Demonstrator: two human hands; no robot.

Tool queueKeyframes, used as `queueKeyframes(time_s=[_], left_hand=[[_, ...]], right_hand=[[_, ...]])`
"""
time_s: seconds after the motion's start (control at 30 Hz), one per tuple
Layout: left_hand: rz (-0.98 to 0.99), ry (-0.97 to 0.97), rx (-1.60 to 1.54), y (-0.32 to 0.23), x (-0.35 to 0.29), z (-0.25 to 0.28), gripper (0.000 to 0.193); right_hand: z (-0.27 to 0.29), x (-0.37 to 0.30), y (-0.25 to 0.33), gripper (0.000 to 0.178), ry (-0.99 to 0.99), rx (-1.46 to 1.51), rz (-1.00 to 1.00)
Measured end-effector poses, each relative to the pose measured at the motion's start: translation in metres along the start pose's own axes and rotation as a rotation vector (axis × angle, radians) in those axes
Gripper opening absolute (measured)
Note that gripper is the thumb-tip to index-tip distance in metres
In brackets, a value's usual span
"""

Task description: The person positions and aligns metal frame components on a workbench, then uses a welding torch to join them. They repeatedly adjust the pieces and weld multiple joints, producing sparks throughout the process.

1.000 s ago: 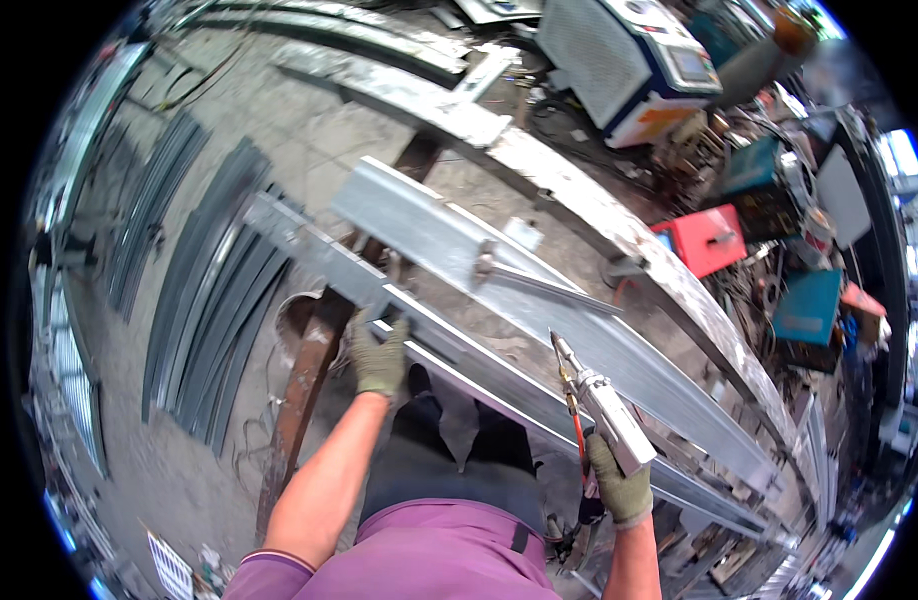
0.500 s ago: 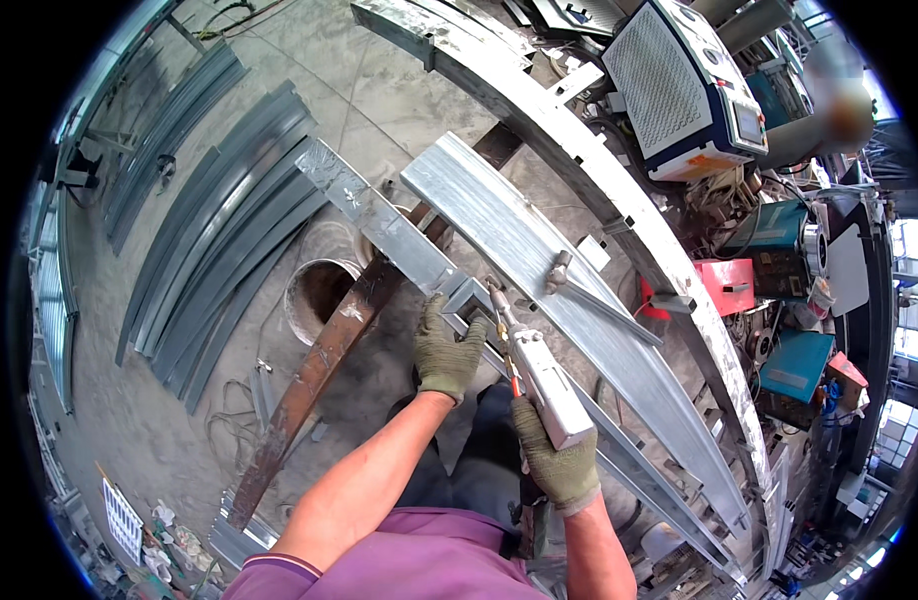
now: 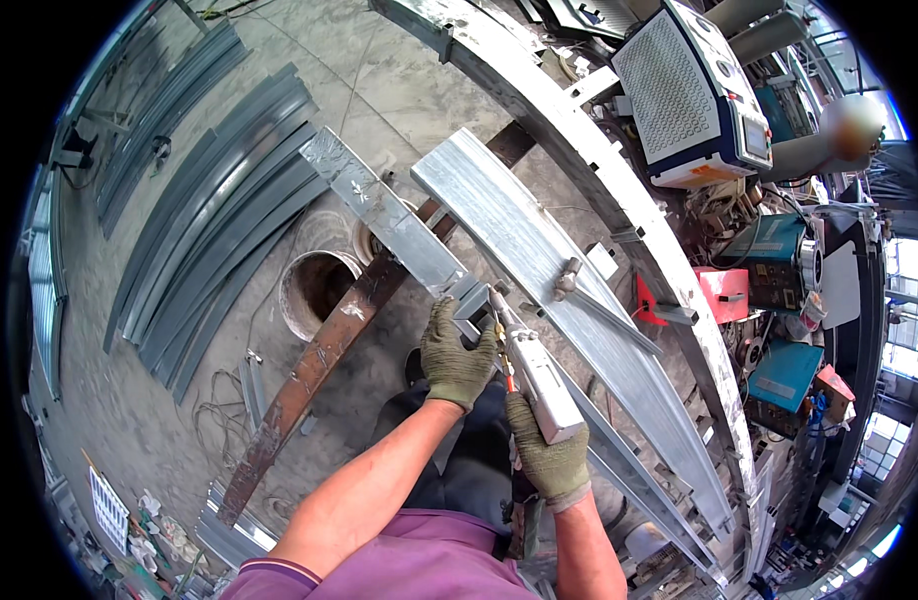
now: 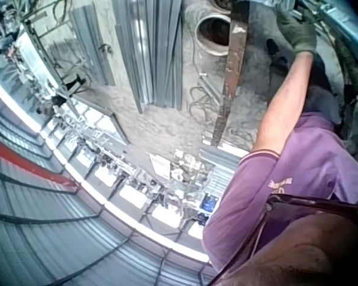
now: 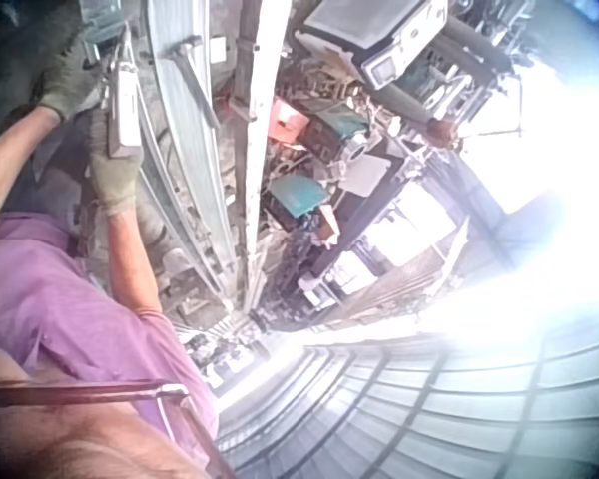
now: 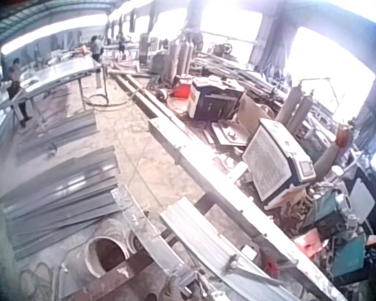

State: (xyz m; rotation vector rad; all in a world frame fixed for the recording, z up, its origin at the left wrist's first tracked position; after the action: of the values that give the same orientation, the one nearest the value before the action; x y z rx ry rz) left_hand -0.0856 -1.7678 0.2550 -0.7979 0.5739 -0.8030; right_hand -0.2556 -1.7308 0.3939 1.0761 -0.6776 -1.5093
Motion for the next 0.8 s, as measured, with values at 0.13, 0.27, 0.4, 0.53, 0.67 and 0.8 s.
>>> queueKeyframes(time_s=[0.13,0.27,0.4,0.53,0.67,0.8], left_hand=[[0.007,0.014,0.002,0.004,0.0,-0.003,0.07],[0.015,0.032,-0.001,0.004,0.0,-0.003,0.071],[0.018,0.049,0.008,0.005,0.0,-0.004,0.071],[0.023,0.062,0.008,0.004,0.001,-0.004,0.071],[0.011,0.047,0.015,0.001,0.0,-0.001,0.071],[0.002,0.032,0.024,0.002,0.0,-0.001,0.071]], right_hand=[[-0.001,-0.003,-0.007,0.03,0.016,0.015,-0.098],[-0.004,-0.001,-0.004,0.018,-0.01,0.002,0.005],[-0.005,-0.001,-0.007,0.018,-0.015,-0.014,0.001],[-0.006,-0.001,-0.003,0.017,-0.016,-0.006,0.005],[-0.006,0.0,0.0,0.017,-0.025,-0.024,0.021],[-0.007,0.001,0.004,0.017,-0.04,-0.019,0.027]])
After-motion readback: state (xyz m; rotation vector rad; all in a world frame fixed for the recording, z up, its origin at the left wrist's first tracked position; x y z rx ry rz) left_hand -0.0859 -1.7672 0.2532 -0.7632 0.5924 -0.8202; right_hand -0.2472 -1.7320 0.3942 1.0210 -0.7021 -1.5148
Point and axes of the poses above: each hand's wrist, its own x-axis towards the middle knuckle, its own z-axis out of the back of the hand, y = z × x, the point moved 8 cm from there along x, towards the middle knuckle, and after that the axes turned 13 degrees about z, right-handed, at the moved point
